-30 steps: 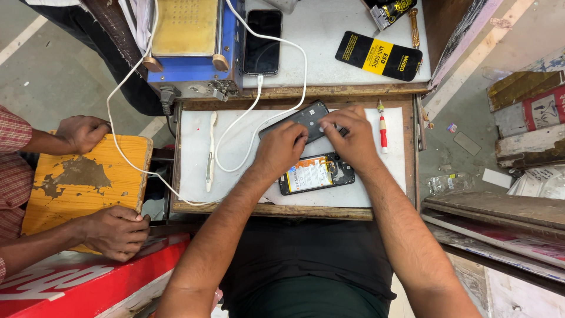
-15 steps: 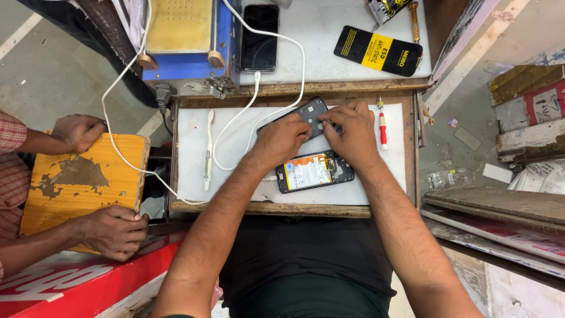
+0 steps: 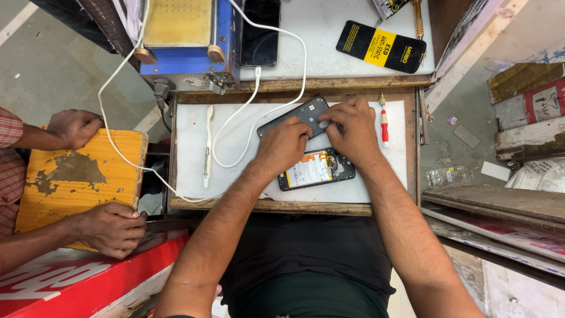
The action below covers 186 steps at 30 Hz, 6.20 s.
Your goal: The person inspects a black smartphone with a cracked screen, then removes the back cover of an orange smartphone using a plastic pry tool. They use a screwdriver to loosen screws on the orange phone's internal components. The person handles both phones and tools on a workbench.
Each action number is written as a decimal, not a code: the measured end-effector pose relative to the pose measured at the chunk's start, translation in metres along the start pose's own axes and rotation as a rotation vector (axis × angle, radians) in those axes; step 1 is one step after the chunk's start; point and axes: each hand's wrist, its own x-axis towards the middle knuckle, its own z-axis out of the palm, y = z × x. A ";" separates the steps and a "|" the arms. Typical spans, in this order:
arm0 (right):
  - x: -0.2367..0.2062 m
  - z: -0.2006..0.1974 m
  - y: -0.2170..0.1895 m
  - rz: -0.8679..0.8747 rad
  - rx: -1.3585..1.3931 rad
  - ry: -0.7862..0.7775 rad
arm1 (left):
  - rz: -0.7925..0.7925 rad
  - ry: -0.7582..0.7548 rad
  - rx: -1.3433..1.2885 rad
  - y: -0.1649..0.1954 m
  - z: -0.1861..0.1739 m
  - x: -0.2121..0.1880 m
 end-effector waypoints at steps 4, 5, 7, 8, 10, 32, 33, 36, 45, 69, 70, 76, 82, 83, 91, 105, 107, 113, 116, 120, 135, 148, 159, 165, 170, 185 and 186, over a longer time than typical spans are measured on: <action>0.001 -0.003 -0.002 -0.113 0.015 -0.112 | 0.031 0.029 -0.067 -0.008 0.000 0.000; 0.001 -0.004 -0.003 -0.121 0.017 -0.148 | 0.041 0.033 -0.092 -0.011 0.000 0.000; 0.002 -0.006 -0.005 -0.138 0.017 -0.193 | 0.075 0.053 -0.131 -0.016 -0.001 0.001; 0.002 -0.007 -0.005 -0.145 0.013 -0.203 | 0.095 0.061 -0.150 -0.018 -0.001 0.002; 0.003 -0.009 -0.007 -0.148 0.003 -0.216 | 0.088 0.067 -0.171 -0.020 -0.001 0.002; 0.005 0.001 0.003 -0.153 -0.015 -0.213 | -0.022 0.362 0.185 -0.038 -0.006 -0.009; 0.005 0.001 0.004 -0.161 -0.016 -0.207 | -0.010 0.358 0.203 -0.037 -0.003 -0.005; 0.006 0.003 0.006 -0.150 -0.035 -0.206 | 0.023 0.326 0.266 -0.036 0.002 0.001; 0.006 0.000 0.007 -0.163 -0.039 -0.116 | 0.145 0.450 0.418 -0.039 0.019 0.025; 0.015 0.008 0.022 -0.088 0.333 0.072 | 0.440 0.472 0.221 -0.008 0.016 0.026; 0.014 0.009 0.022 -0.061 0.333 0.064 | 0.436 0.466 0.214 -0.008 0.015 0.026; 0.008 0.009 0.026 -0.002 0.315 0.104 | 0.488 0.508 0.110 0.001 0.012 0.023; 0.000 -0.001 0.031 0.029 0.323 0.073 | 0.470 0.508 0.101 0.014 0.024 0.020; -0.002 -0.003 0.032 0.045 0.329 0.062 | 0.465 0.504 0.090 0.015 0.026 0.019; -0.012 -0.003 0.039 0.029 0.320 0.080 | 0.394 0.486 -0.037 0.018 0.043 0.012; -0.022 -0.009 0.058 0.035 0.061 -0.059 | 0.316 0.246 0.182 0.007 0.053 0.018; -0.023 -0.010 0.061 0.005 0.050 -0.073 | 0.326 0.223 0.206 0.006 0.056 0.020; -0.023 -0.013 0.069 -0.012 0.013 -0.108 | 0.362 0.200 0.192 0.006 0.059 0.028; -0.022 -0.012 0.071 -0.017 -0.012 -0.125 | 0.354 0.164 0.139 0.005 0.060 0.031; -0.021 -0.012 0.072 -0.029 -0.028 -0.139 | 0.387 0.189 0.177 0.006 0.062 0.029; -0.020 -0.011 0.057 -0.058 -0.077 -0.142 | 0.293 0.340 0.095 -0.014 0.027 -0.048; -0.031 0.011 0.028 -0.034 -0.051 -0.062 | 0.325 0.265 0.178 -0.068 0.038 -0.107; -0.068 -0.073 0.094 0.372 -0.244 0.705 | 0.296 0.357 0.197 -0.086 0.010 -0.121; -0.125 -0.153 0.116 0.835 -0.180 0.236 | 0.341 0.270 0.255 -0.065 0.014 -0.091; -0.118 -0.116 0.074 0.386 0.279 0.756 | 0.358 0.248 0.338 -0.033 0.024 -0.070; -0.093 0.008 -0.032 0.338 0.130 -0.094 | 0.386 0.205 0.180 -0.027 0.012 -0.062; -0.089 0.007 -0.033 0.360 0.145 -0.118 | 0.360 0.156 0.132 -0.030 0.013 -0.062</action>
